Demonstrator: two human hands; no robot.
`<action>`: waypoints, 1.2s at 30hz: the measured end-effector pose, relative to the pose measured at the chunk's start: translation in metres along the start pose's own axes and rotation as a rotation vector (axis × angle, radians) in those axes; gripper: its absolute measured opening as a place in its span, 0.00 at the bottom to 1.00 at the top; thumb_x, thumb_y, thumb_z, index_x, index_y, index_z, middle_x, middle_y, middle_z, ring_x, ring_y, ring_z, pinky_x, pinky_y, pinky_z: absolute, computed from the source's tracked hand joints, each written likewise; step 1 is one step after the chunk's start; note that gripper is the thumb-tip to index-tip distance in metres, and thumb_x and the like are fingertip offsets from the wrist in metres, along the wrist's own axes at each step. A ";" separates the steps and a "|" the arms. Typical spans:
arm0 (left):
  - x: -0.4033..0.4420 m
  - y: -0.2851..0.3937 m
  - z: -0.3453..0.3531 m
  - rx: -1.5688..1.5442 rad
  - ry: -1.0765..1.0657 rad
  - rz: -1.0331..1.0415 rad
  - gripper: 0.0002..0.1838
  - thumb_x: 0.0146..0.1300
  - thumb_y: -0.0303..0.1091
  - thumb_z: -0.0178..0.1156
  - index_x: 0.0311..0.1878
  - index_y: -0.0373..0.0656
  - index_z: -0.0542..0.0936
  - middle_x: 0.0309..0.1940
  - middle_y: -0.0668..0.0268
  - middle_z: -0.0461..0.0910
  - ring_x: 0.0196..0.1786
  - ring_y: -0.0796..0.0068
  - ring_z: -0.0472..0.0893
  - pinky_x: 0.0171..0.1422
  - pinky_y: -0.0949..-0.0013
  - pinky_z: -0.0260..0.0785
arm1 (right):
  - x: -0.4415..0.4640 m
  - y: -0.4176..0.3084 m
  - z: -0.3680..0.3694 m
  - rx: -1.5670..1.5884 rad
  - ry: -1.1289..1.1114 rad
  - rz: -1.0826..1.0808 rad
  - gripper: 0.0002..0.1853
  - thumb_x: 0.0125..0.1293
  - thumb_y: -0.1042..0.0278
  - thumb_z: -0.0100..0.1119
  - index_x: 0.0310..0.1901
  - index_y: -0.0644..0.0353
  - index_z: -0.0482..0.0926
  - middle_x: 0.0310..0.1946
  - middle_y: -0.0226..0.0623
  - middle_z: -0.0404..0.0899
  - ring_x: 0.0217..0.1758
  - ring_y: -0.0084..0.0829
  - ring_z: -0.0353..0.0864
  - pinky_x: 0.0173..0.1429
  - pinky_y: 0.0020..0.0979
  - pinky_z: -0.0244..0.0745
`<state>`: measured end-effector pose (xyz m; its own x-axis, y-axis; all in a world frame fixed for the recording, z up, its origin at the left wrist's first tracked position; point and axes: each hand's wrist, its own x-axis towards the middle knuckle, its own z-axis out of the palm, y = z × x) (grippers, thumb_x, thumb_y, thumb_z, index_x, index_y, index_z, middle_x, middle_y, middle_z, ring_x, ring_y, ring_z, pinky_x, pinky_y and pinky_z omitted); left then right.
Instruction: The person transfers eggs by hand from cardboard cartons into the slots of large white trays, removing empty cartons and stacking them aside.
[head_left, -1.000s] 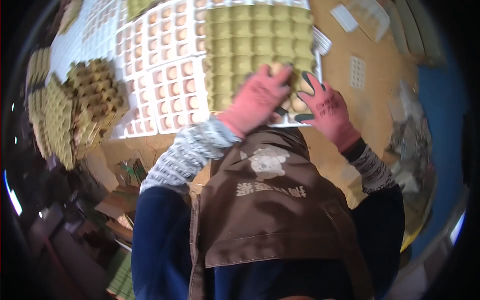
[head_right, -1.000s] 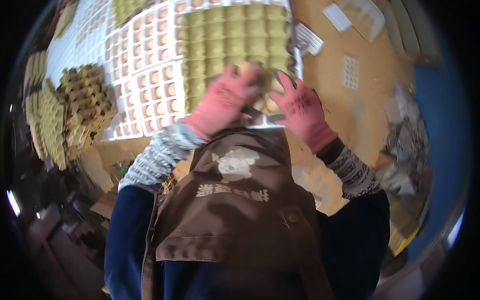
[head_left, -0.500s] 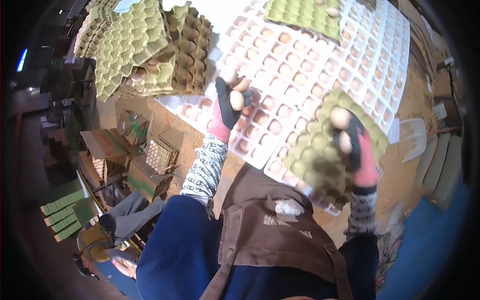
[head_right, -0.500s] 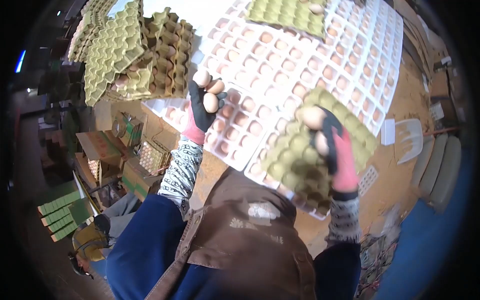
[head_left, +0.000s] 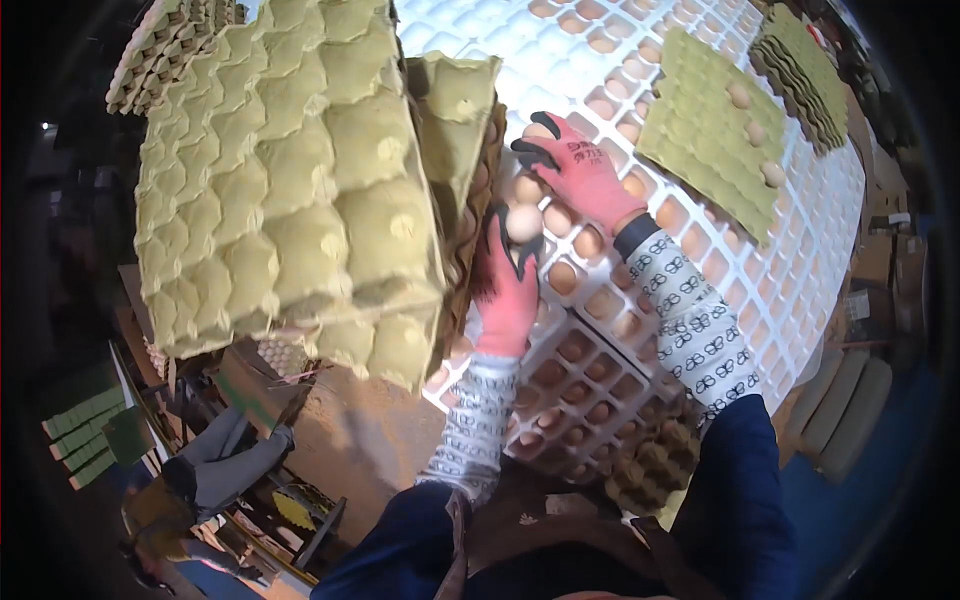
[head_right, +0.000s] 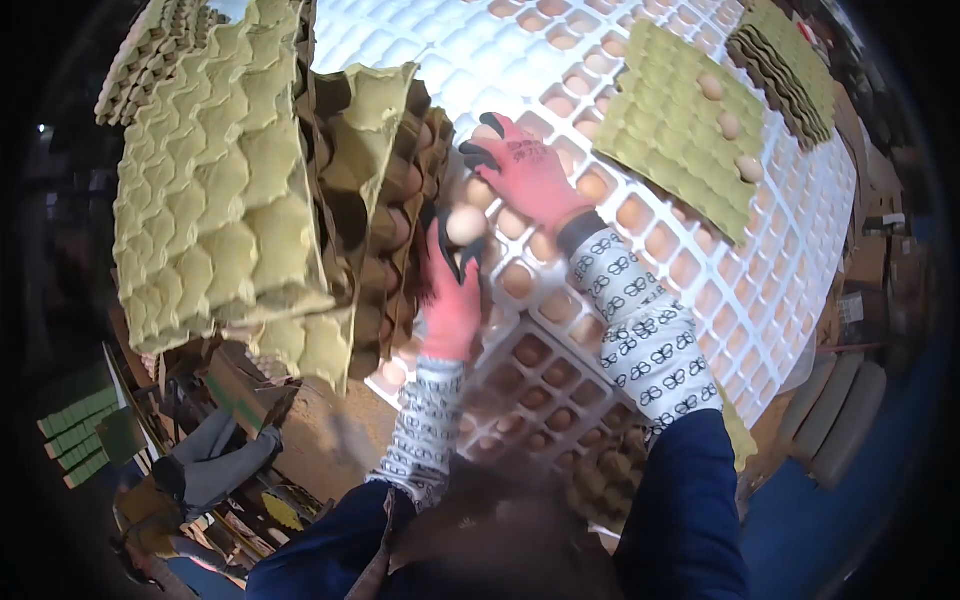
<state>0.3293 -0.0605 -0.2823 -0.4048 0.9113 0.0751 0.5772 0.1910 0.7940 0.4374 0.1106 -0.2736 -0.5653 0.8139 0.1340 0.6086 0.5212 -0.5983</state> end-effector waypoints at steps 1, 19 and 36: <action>-0.003 0.001 -0.001 0.065 -0.026 0.009 0.42 0.55 0.29 0.67 0.73 0.43 0.58 0.68 0.40 0.60 0.70 0.40 0.61 0.74 0.51 0.54 | 0.014 0.004 0.001 0.053 -0.045 0.018 0.20 0.63 0.63 0.60 0.58 0.48 0.78 0.62 0.40 0.71 0.60 0.47 0.74 0.63 0.41 0.70; 0.114 0.077 0.051 -0.842 0.240 0.108 0.36 0.58 0.20 0.57 0.71 0.32 0.57 0.68 0.49 0.62 0.67 0.56 0.69 0.72 0.60 0.60 | 0.004 0.035 -0.020 0.208 0.307 0.115 0.25 0.63 0.71 0.54 0.64 0.59 0.71 0.64 0.48 0.70 0.71 0.47 0.64 0.74 0.41 0.59; 0.314 0.069 0.184 0.001 0.060 0.446 0.16 0.64 0.33 0.54 0.54 0.44 0.79 0.48 0.51 0.77 0.52 0.49 0.76 0.60 0.54 0.66 | -0.548 -0.050 -0.186 -0.312 0.742 1.443 0.22 0.73 0.65 0.51 0.64 0.70 0.69 0.62 0.43 0.73 0.63 0.32 0.72 0.68 0.31 0.63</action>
<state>0.3720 0.3062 -0.3149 -0.1566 0.8820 0.4444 0.7050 -0.2153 0.6757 0.8204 -0.3139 -0.1707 0.8469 0.5313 0.0229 0.4955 -0.7726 -0.3968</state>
